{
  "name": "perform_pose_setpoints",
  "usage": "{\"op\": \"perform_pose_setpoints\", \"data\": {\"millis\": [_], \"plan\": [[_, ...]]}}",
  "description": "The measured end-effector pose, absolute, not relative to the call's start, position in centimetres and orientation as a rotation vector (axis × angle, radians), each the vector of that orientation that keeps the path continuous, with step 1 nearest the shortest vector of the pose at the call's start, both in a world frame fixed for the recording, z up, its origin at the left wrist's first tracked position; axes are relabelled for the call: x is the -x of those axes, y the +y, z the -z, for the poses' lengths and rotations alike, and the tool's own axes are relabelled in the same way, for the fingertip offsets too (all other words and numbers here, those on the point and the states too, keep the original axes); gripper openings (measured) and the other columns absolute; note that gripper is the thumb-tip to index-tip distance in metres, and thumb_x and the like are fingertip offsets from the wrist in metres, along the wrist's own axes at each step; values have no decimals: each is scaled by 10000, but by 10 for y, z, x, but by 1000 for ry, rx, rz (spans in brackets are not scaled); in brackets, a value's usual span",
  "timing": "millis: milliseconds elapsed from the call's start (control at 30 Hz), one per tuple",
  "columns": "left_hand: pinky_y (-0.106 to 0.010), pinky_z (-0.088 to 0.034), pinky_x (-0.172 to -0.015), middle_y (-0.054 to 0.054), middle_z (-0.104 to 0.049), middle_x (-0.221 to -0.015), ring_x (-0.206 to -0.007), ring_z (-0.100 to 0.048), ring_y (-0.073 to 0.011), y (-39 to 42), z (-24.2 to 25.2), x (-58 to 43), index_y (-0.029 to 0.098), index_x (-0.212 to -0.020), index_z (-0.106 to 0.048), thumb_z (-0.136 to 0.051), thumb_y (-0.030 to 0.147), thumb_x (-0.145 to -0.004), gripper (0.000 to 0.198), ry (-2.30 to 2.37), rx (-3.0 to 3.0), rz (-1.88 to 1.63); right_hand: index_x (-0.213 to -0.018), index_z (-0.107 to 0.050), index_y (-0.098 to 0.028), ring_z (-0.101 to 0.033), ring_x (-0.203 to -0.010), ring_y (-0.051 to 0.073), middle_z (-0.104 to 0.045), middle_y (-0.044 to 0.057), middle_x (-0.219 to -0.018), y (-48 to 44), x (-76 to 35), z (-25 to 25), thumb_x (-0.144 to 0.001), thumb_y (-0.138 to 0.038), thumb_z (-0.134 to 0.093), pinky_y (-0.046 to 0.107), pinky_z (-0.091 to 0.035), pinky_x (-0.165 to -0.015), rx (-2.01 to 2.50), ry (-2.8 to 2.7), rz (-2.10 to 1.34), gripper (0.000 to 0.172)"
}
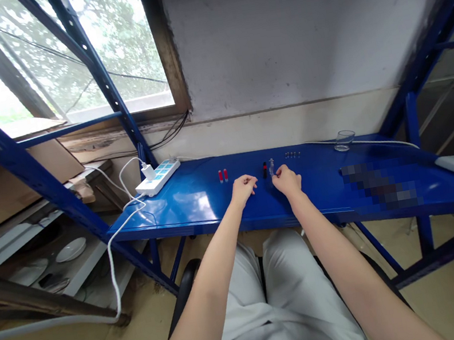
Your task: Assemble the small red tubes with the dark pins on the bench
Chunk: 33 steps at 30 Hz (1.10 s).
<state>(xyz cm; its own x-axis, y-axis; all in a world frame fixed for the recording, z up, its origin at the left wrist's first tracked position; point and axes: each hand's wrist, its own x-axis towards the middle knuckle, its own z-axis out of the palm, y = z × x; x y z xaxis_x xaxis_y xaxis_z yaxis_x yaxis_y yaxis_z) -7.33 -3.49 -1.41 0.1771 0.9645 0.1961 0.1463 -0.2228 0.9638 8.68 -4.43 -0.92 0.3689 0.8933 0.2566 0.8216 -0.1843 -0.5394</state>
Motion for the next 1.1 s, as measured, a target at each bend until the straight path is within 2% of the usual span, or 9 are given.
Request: {"op": "perform_pose_setpoints", "data": {"millis": [133, 300, 700, 867, 1100], "plan": [[-204, -417, -504, -5, -588, -629, -460, -499, -67, -35, 19, 71, 151, -760, -612, -502, 282, -766, 172, 1155, -1736, -1102, -838, -441, -194, -561, -722, 216, -603, 56, -758, -48, -84, 6, -764, -229, -440, 336, -340, -701, 1937, -1387, -133, 83], [-219, -418, -574, -18, -623, -669, -578, -548, -107, -39, 19, 71, 163, -736, -624, -465, 262, -773, 191, 1224, -2076, -1055, -833, -428, -211, -532, -662, 193, -592, 50, -750, -52, -82, 4, -786, -289, -422, 279, -316, -585, 1756, -1317, -87, 91], [-283, -435, -692, -75, -634, -849, -800, -579, -189, -57, 8, 65, 172, -867, -579, -386, 183, -800, 205, 1227, -2879, -583, -790, -410, -224, -510, -611, 167, -536, 11, -665, -53, -77, 7, -797, -336, -396, 258, -344, -560, 1420, -1545, -70, 113], [-355, -403, -755, -151, -615, -816, -787, -570, -233, -41, -19, 85, 131, -866, -591, -362, 196, -827, 240, 1046, -3147, -420, -831, -422, -221, -529, -650, 168, -547, 19, -695, -55, -73, 5, -818, -328, -369, 260, -368, -611, 1508, -1595, -72, 121], [-397, -308, -858, -173, -602, -928, -943, -517, -266, -1, -73, 134, 104, -915, -584, -374, 182, -820, 243, 1246, -3185, -503, -831, -423, -220, -522, -640, 158, -542, 21, -701, -58, -71, 2, -837, -339, -354, 247, -358, -593, 1497, -1649, -90, 138]]}}
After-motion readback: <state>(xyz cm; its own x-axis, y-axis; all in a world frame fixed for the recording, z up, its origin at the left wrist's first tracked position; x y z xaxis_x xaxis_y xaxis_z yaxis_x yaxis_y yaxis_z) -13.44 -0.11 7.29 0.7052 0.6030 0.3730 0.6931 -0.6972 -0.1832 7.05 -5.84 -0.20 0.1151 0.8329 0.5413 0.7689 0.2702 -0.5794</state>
